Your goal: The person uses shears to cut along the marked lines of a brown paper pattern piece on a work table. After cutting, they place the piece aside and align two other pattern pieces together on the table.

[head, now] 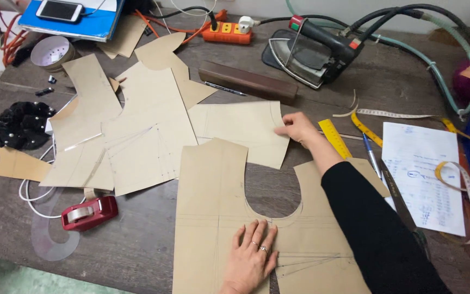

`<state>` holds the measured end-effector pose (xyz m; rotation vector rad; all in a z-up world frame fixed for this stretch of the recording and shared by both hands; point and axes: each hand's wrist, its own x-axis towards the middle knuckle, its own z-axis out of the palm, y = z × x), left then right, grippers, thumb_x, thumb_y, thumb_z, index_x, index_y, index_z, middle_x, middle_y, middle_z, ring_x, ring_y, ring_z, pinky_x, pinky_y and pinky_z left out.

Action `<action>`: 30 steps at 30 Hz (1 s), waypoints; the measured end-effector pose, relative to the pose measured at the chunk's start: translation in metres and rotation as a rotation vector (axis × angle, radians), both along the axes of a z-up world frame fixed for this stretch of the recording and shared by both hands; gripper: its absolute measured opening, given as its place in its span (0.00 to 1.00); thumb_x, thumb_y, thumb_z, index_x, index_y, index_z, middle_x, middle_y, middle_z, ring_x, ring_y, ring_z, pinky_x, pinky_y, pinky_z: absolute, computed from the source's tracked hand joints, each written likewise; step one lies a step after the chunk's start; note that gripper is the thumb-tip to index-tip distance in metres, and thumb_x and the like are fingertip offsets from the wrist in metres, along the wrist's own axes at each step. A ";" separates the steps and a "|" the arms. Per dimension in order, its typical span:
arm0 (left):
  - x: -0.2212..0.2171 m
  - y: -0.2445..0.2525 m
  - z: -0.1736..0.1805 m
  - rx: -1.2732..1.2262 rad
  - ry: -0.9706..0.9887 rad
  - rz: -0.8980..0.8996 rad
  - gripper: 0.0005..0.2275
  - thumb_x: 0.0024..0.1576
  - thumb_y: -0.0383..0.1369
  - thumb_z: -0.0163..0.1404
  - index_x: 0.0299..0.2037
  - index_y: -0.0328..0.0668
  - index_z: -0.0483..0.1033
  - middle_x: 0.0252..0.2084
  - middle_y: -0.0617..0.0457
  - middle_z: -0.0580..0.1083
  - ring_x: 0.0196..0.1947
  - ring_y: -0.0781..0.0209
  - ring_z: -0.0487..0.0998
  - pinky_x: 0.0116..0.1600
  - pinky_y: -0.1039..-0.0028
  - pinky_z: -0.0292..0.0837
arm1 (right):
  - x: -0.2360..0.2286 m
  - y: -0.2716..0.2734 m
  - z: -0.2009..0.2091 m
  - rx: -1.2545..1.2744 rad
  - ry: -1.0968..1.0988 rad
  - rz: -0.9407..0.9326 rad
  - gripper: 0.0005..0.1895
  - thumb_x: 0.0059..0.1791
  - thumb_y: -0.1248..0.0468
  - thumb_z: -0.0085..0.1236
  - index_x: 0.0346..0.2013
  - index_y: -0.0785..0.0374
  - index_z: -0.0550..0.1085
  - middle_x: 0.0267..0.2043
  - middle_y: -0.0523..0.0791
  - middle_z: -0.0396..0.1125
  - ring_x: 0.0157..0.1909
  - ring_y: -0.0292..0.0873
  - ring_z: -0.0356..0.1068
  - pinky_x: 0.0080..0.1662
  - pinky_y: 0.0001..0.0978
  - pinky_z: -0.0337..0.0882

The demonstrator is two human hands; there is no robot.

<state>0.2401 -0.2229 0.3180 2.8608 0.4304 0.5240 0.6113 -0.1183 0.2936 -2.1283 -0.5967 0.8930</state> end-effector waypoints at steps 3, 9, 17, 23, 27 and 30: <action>0.000 0.001 0.002 0.006 -0.008 0.008 0.24 0.55 0.44 0.48 0.61 0.46 0.67 0.62 0.46 0.65 0.60 0.50 0.64 0.62 0.56 0.54 | 0.006 0.011 0.031 0.080 -0.331 0.261 0.07 0.44 0.55 0.61 0.32 0.52 0.78 0.30 0.32 0.69 0.33 0.30 0.61 0.35 0.27 0.58; 0.000 0.001 0.003 0.018 -0.027 0.022 0.24 0.55 0.45 0.48 0.61 0.47 0.67 0.61 0.47 0.66 0.61 0.52 0.65 0.62 0.57 0.53 | 0.017 0.043 0.101 0.474 -0.486 0.123 0.17 0.47 0.56 0.59 0.46 0.62 0.76 0.49 0.49 0.71 0.52 0.43 0.71 0.55 0.38 0.67; 0.000 0.001 0.005 -0.019 -0.008 0.022 0.25 0.55 0.45 0.48 0.62 0.46 0.66 0.62 0.47 0.65 0.61 0.52 0.64 0.63 0.57 0.52 | 0.097 0.117 0.105 0.944 -0.439 -0.157 0.08 0.44 0.67 0.65 0.37 0.64 0.79 0.37 0.43 0.73 0.39 0.35 0.72 0.41 0.26 0.79; 0.000 0.002 0.009 -0.002 0.006 0.020 0.24 0.55 0.45 0.47 0.61 0.46 0.67 0.62 0.47 0.66 0.61 0.52 0.65 0.63 0.57 0.53 | 0.047 0.093 0.110 0.575 -0.102 -0.125 0.09 0.51 0.61 0.48 0.39 0.63 0.73 0.37 0.45 0.72 0.33 0.44 0.76 0.25 0.36 0.82; 0.001 0.001 0.003 -0.003 -0.009 0.010 0.25 0.55 0.45 0.48 0.62 0.47 0.66 0.62 0.47 0.66 0.61 0.52 0.65 0.61 0.57 0.55 | 0.039 0.071 0.036 0.405 -0.061 -0.139 0.22 0.49 0.51 0.48 0.54 0.57 0.69 0.42 0.41 0.71 0.37 0.35 0.72 0.29 0.33 0.77; 0.001 0.000 0.001 0.006 0.007 0.025 0.25 0.55 0.45 0.47 0.62 0.48 0.65 0.62 0.48 0.65 0.62 0.52 0.64 0.62 0.57 0.54 | 0.009 0.021 0.017 0.539 -0.272 -0.047 0.29 0.50 0.56 0.54 0.60 0.68 0.62 0.60 0.56 0.63 0.56 0.47 0.70 0.55 0.34 0.68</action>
